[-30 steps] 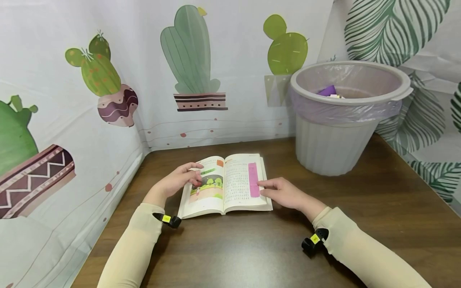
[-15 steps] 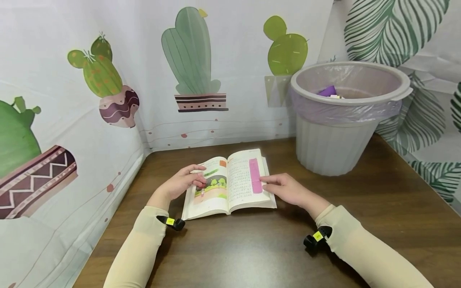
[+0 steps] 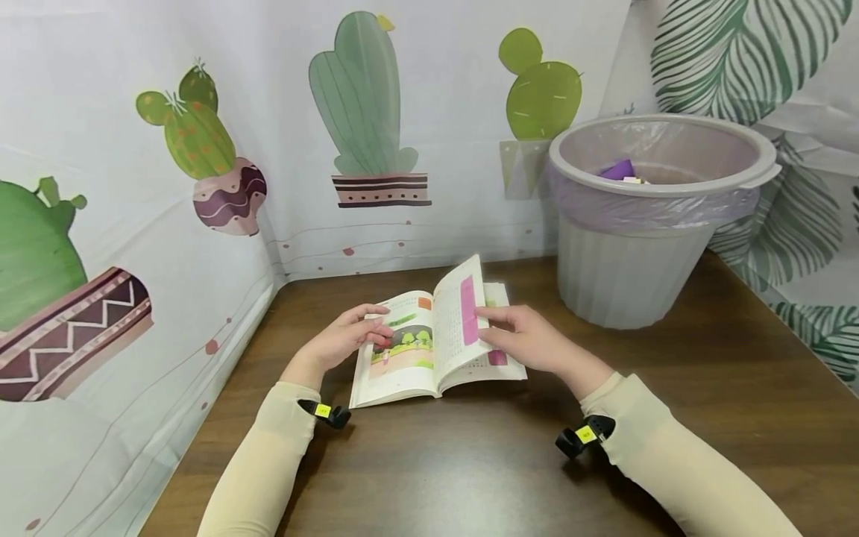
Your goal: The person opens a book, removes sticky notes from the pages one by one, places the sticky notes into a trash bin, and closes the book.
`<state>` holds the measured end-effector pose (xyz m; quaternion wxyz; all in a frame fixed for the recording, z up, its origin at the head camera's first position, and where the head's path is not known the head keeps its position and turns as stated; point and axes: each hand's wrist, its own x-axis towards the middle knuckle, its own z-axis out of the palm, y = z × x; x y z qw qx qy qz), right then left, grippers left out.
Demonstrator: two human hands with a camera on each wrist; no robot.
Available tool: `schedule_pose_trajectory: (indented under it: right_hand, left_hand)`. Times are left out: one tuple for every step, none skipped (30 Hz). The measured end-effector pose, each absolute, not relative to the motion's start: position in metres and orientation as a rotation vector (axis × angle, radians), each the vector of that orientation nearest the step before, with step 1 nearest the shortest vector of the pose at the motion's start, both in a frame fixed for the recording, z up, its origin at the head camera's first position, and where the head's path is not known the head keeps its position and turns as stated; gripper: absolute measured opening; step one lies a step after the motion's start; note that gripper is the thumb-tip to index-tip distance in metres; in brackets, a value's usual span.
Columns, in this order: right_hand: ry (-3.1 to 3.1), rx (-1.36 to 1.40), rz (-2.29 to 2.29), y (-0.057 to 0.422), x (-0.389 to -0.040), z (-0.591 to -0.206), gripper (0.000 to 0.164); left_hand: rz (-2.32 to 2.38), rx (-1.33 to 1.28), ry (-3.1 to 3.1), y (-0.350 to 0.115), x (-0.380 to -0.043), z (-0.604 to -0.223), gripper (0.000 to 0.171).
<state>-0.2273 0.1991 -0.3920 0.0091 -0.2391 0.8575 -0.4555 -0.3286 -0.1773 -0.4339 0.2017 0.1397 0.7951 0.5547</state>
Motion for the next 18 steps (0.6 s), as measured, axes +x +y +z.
schedule_pose_trajectory:
  right_hand:
    - [2.698,-0.741,-1.400,0.194,-0.226,-0.389,0.048]
    - [2.716,-0.725,-1.382,0.190,-0.226,-0.386,0.050]
    - [2.740,-0.719,-1.359,0.185,-0.225,-0.384,0.051]
    - [2.767,-0.718,-1.334,0.180,-0.224,-0.382,0.053]
    - [2.788,-0.712,-1.315,0.175,-0.223,-0.380,0.056]
    - [2.808,-0.717,-1.300,0.170,-0.222,-0.379,0.058]
    - [2.815,-0.721,-1.298,0.165,-0.222,-0.377,0.061]
    - [2.821,-0.732,-1.293,0.160,-0.221,-0.376,0.064]
    - [2.832,-0.745,-1.278,0.155,-0.220,-0.375,0.067]
    - [2.831,-0.754,-1.276,0.151,-0.219,-0.374,0.070]
    - [2.818,-0.756,-1.280,0.147,-0.219,-0.373,0.073]
    - [2.823,-0.768,-1.268,0.143,-0.219,-0.373,0.075]
    - [2.827,-0.775,-1.258,0.139,-0.219,-0.373,0.078]
    - [2.827,-0.783,-1.244,0.136,-0.219,-0.373,0.079]
    - [2.823,-0.792,-1.238,0.134,-0.219,-0.374,0.080]
    - [2.816,-0.798,-1.237,0.131,-0.219,-0.374,0.080]
    - [2.813,-0.807,-1.231,0.130,-0.219,-0.375,0.081]
    - [2.820,-0.820,-1.221,0.128,-0.219,-0.376,0.080]
  left_hand:
    - [1.548,0.391,2.226,-0.178,-0.329,-0.434,0.046]
    - [1.548,0.390,2.228,-0.178,-0.329,-0.434,0.046]
    - [1.548,0.388,2.231,-0.178,-0.329,-0.434,0.046]
    - [1.546,0.389,2.236,-0.179,-0.329,-0.433,0.046]
    - [1.541,0.390,2.241,-0.179,-0.330,-0.434,0.046]
    - [1.539,0.391,2.243,-0.179,-0.330,-0.434,0.047]
    - [1.536,0.394,2.245,-0.180,-0.330,-0.434,0.047]
    - [1.538,0.396,2.242,-0.180,-0.331,-0.434,0.047]
    - [1.538,0.399,2.242,-0.180,-0.331,-0.434,0.048]
    - [1.538,0.402,2.241,-0.181,-0.331,-0.434,0.048]
    - [1.538,0.404,2.241,-0.181,-0.331,-0.435,0.048]
    - [1.537,0.407,2.241,-0.181,-0.331,-0.434,0.049]
    - [1.535,0.410,2.243,-0.182,-0.331,-0.434,0.048]
    - [1.536,0.410,2.241,-0.182,-0.330,-0.434,0.048]
    - [1.536,0.409,2.242,-0.181,-0.330,-0.433,0.048]
    - [1.538,0.408,2.241,-0.181,-0.329,-0.433,0.048]
    - [1.540,0.404,2.240,-0.182,-0.328,-0.432,0.048]
    - [1.542,0.402,2.239,-0.182,-0.328,-0.432,0.047]
